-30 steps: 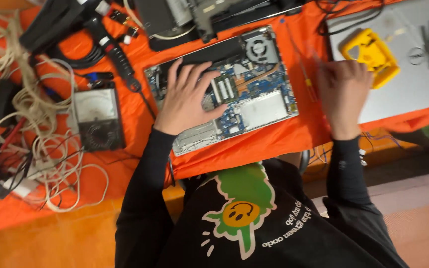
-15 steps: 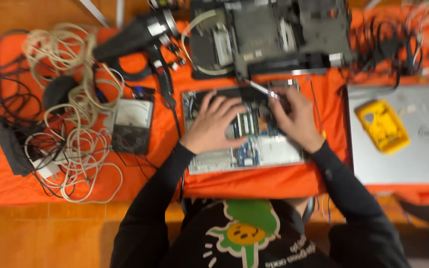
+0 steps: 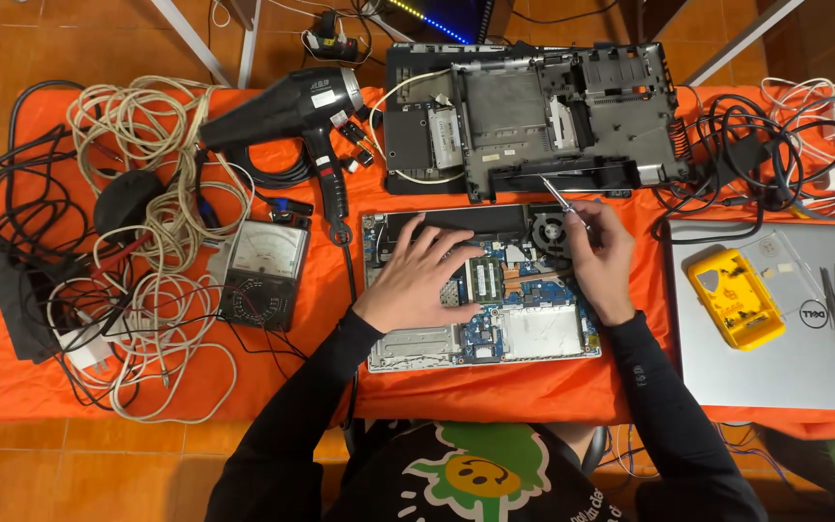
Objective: Dismantling a laptop case, heating internal components with a hair dryer, and inspecting/testing hardware modules.
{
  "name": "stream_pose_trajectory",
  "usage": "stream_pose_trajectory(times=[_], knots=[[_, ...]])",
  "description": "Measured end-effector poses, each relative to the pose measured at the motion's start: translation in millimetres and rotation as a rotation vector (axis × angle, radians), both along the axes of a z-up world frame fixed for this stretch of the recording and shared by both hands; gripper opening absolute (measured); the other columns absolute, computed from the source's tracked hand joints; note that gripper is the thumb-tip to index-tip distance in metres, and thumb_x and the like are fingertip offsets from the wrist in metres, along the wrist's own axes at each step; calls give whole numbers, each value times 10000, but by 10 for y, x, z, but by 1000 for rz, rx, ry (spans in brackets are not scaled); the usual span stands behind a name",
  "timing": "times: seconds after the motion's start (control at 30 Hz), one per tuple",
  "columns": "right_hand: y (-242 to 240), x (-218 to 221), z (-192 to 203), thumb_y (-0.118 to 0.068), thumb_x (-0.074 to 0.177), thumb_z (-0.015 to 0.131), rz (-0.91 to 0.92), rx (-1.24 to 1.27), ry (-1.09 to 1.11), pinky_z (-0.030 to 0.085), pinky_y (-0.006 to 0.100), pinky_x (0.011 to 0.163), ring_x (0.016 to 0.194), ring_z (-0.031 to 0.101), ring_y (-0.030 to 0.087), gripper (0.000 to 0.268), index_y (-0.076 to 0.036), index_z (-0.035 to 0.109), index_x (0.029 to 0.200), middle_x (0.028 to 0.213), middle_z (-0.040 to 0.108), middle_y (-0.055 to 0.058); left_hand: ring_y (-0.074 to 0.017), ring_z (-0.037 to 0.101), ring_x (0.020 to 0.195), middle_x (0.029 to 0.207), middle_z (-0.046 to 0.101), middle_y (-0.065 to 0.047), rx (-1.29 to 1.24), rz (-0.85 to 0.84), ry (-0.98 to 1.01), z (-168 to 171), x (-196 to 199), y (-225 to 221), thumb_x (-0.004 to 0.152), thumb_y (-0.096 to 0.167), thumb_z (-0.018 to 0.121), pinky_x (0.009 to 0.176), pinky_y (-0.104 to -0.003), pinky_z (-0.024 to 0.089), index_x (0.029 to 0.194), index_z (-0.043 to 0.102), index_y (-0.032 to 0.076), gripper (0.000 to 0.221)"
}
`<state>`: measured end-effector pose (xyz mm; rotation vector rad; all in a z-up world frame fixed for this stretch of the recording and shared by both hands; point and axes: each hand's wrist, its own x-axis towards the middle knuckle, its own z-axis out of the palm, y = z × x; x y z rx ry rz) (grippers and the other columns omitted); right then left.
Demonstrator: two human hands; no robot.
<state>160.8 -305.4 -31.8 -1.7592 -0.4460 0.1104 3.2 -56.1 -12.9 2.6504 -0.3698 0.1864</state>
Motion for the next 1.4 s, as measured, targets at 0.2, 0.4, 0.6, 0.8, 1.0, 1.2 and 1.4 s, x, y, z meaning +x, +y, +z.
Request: stream_pose_trajectory(times=[0.2, 0.4, 0.6, 0.8, 1.0, 1.2, 1.4], knots=[[156, 11, 156, -107, 1073, 640, 45, -60, -112, 430, 190, 685, 797, 524, 19, 169, 13, 637, 1191, 937, 633, -14, -341, 431, 1371, 1461, 500, -129, -21, 19, 16, -17, 23, 110, 806, 670, 668, 1242, -621, 99, 1390, 562, 152, 788], [76, -135, 334, -100, 1043, 654, 217, -193, -224, 445, 216, 662, 755, 526, 42, 248, -32, 680, 1280, 913, 647, 11, -336, 431, 1377, 1467, 504, -135, -12, 24, -15, -50, 22, 111, 821, 661, 669, 1241, -620, 102, 1401, 561, 146, 784], [2, -247, 422, -143, 930, 768, 412, -311, -313, 451, 247, 586, 645, 573, 93, 240, -53, 743, 1151, 819, 671, 49, -321, 446, 1371, 1453, 517, -136, 10, 29, -40, 9, 14, 97, 838, 673, 655, 1245, -625, 99, 1379, 573, 125, 775], [-53, -329, 451, -182, 902, 756, 568, -360, -441, 533, 280, 612, 696, 695, 153, 212, -82, 724, 1086, 938, 738, 70, -310, 450, 1369, 1450, 518, -144, 40, 12, -31, 23, 15, 95, 866, 673, 647, 1243, -611, 106, 1375, 573, 104, 767], [-31, -326, 514, -189, 906, 793, 622, -491, -510, 519, 313, 565, 625, 688, 172, 168, -118, 779, 1058, 838, 747, 48, -305, 447, 1363, 1465, 507, -150, 72, -5, -33, -69, 40, 122, 860, 697, 663, 1229, -605, 104, 1383, 570, 87, 809], [-38, -317, 556, -222, 891, 808, 654, -487, -504, 510, 306, 564, 652, 675, 196, 168, -75, 755, 955, 864, 742, 48, -298, 453, 1380, 1492, 503, -134, 65, 0, -19, 15, 21, 115, 873, 681, 688, 1256, -595, 117, 1388, 576, 87, 794], [-45, -314, 546, -196, 876, 806, 678, -563, -477, 466, 320, 475, 545, 648, 194, 128, -77, 791, 919, 811, 752, 49, -310, 444, 1373, 1500, 494, -139, 77, 2, -33, -16, 24, 114, 877, 659, 694, 1250, -596, 126, 1396, 577, 80, 786]])
